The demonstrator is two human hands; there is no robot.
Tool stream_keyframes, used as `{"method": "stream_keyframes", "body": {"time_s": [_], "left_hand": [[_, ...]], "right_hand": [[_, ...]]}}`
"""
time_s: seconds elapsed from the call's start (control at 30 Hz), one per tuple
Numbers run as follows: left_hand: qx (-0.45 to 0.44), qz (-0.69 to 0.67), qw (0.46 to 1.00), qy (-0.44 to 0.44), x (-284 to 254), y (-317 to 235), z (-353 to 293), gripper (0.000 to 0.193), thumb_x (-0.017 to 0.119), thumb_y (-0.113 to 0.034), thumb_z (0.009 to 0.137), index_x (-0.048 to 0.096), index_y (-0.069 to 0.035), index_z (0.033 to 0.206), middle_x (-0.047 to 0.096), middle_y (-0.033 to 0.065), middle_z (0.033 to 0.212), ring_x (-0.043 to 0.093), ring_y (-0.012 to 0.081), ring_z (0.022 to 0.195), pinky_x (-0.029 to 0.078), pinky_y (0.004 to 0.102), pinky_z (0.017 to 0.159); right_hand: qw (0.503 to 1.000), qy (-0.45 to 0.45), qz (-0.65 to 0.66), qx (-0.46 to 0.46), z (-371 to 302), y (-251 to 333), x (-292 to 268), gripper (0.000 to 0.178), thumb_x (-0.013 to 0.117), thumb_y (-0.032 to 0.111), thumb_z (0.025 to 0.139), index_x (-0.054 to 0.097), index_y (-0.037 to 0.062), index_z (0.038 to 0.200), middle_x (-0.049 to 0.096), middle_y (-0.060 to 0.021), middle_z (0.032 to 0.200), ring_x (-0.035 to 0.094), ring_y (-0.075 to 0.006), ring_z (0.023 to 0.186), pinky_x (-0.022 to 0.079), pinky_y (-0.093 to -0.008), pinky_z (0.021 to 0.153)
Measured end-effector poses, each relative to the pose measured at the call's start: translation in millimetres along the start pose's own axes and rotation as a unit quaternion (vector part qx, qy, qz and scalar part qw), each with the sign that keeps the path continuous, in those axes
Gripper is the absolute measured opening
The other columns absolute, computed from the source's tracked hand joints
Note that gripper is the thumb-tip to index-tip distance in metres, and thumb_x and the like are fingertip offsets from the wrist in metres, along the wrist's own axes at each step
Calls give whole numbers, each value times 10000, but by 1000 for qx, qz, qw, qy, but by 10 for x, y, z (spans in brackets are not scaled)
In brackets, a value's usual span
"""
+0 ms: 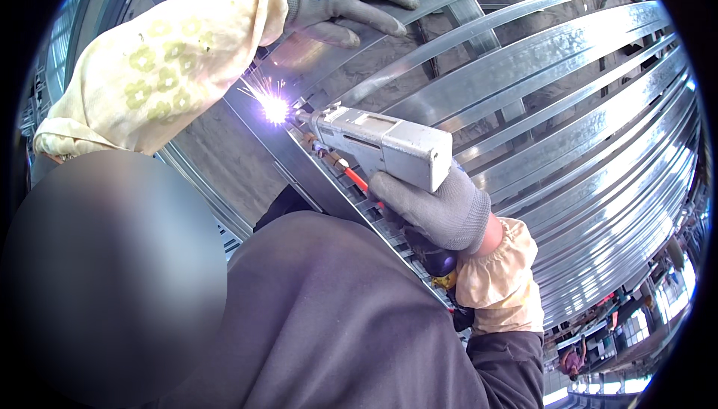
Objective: The person welds a metal grate using a handheld welding torch. They repeatedly position the torch at intersections of the grate bars and apply short welds, moving along the structure to join multiple points.
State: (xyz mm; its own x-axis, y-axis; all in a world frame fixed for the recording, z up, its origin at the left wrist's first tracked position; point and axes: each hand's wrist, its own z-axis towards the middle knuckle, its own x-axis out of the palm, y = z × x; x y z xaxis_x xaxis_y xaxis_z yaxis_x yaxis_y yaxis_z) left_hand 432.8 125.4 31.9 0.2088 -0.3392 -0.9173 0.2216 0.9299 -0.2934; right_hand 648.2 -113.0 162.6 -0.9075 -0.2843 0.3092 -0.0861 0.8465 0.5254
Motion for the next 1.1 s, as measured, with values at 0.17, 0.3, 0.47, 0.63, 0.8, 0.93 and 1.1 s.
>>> {"method": "stream_keyframes", "body": {"time_s": [0.17, 0.3, 0.47, 0.63, 0.8, 0.93, 1.1], "left_hand": [[0, -4, 1000, -1, 1, 3, 4, 559, 643, -493, 880, 605, -214, 1362, 503, 133, 1452, 396, 368, 1398, 268, 604, 1156], [0, -3, 1000, 0, -2, 2, 15, 558, 642, -496, 881, 606, -213, 1361, 504, 134, 1451, 397, 369, 1397, 269, 603, 1155], [-1, -2, 1000, -5, -9, -6, 16, 558, 640, -499, 883, 607, -212, 1360, 506, 134, 1449, 398, 371, 1395, 271, 603, 1154], [2, -4, 1000, -6, -7, -5, 19, 557, 638, -502, 885, 609, -211, 1359, 507, 135, 1447, 399, 372, 1394, 273, 603, 1153], [3, -3, 1000, -9, -4, -4, 22, 556, 637, -506, 887, 610, -209, 1358, 509, 135, 1445, 401, 373, 1392, 275, 602, 1151], [6, -3, 1000, -14, 23, 1, 24, 556, 635, -508, 889, 611, -208, 1357, 510, 136, 1444, 401, 374, 1391, 276, 602, 1150], [7, -7, 1000, -26, 53, -28, -1, 554, 623, -525, 895, 613, -214, 1354, 510, 134, 1444, 406, 378, 1384, 280, 609, 1144]], "right_hand": [[1000, -1, 4, 1, -4, -32, -23, 466, 665, 168, 935, 550, -17, 1347, 670, -42, 950, 595, -67, 763, 514, -236, 662], [1000, 7, 4, 16, -30, 33, -11, 474, 667, 187, 946, 540, -22, 1352, 668, -47, 954, 598, -72, 762, 519, -239, 661], [1000, 11, 8, 18, -31, -34, -44, 477, 653, 180, 945, 532, -25, 1358, 676, -60, 976, 604, -73, 764, 523, -239, 655], [1000, 9, 14, -8, -44, -36, -30, 472, 650, 165, 939, 538, -24, 1357, 677, -61, 982, 605, -72, 771, 525, -237, 662], [1000, 12, 10, 10, -59, 26, -17, 475, 656, 161, 944, 535, -21, 1366, 667, -53, 977, 603, -72, 785, 525, -236, 672], [1000, 10, 23, -7, -39, -29, -16, 469, 665, 167, 948, 538, -22, 1357, 661, -44, 960, 600, -72, 780, 524, -240, 669], [1000, 14, 12, 2, -43, -14, -13, 467, 666, 157, 944, 538, -30, 1352, 655, -39, 956, 589, -73, 776, 516, -241, 668]]}}
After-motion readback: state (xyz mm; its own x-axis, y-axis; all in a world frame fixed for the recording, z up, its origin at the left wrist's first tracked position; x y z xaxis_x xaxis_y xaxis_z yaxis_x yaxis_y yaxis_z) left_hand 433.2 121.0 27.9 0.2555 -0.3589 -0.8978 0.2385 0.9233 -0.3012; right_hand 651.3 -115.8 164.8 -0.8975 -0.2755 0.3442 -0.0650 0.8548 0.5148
